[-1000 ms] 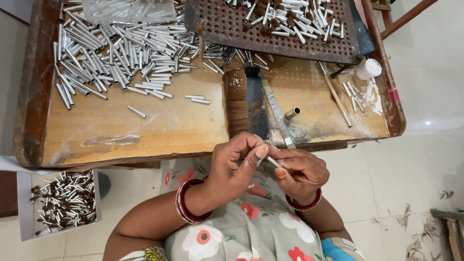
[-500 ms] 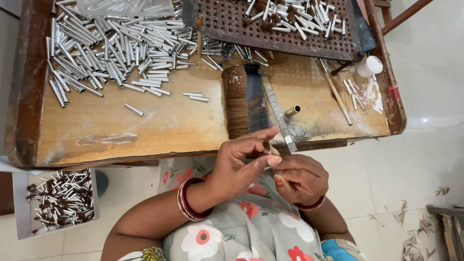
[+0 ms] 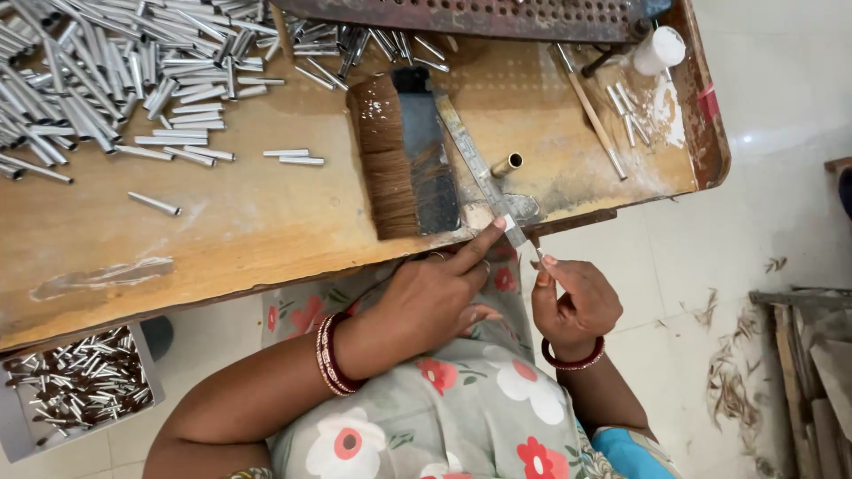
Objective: Assembling small cylindrical metal tubes by inserting components and checking lengths with a ruler.
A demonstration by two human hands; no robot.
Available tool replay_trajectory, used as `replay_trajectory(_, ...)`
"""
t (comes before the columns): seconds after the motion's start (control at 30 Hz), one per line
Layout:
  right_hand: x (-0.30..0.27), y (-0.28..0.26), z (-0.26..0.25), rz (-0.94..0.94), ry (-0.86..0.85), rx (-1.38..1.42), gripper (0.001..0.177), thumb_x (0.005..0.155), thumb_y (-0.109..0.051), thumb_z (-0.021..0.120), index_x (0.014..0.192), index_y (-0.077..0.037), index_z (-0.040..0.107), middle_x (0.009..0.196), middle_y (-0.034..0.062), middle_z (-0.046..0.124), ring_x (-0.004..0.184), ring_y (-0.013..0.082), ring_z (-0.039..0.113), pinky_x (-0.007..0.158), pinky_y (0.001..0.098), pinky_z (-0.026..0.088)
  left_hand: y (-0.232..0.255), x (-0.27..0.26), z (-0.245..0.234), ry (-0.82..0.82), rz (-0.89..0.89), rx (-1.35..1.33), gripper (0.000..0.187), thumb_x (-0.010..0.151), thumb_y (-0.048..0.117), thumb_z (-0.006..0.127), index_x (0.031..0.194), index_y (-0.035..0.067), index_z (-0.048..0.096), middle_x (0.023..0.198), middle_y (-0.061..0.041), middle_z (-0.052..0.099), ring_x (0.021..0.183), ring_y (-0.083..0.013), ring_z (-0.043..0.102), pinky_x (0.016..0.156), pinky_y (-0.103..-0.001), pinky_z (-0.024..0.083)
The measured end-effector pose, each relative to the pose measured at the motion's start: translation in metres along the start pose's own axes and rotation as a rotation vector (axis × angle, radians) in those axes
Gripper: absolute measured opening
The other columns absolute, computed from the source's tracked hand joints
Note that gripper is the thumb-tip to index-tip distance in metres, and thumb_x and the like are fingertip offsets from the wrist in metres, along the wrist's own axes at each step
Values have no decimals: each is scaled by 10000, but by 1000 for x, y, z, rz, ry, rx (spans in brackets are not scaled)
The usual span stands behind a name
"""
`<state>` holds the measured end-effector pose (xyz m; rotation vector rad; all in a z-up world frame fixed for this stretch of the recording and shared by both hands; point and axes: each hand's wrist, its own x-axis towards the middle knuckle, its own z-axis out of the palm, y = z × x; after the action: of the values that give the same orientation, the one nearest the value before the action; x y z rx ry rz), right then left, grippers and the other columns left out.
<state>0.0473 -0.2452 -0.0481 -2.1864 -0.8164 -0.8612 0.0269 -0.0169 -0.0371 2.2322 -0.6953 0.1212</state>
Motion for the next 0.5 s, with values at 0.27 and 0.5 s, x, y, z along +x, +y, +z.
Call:
replay_trajectory(0.27,0,5,7,16,-60,0,217,842,89,673,1038,5,713,858,147,707,736,253,689,652,321,556,-7,6,9,29,56,79,414,757,292,827,1001,-22,711,1581,-201,409,701,-304,713,665,-420,564)
replay_trajectory(0.5,9,1,2,53,-133,13,228,828,87,699,1037,-4,714,865,132,721,732,234,700,647,314,559,-6,8,7,51,58,37,342,793,205,796,1037,-24,723,1556,-212,451,723,-308,724,658,-416,565)
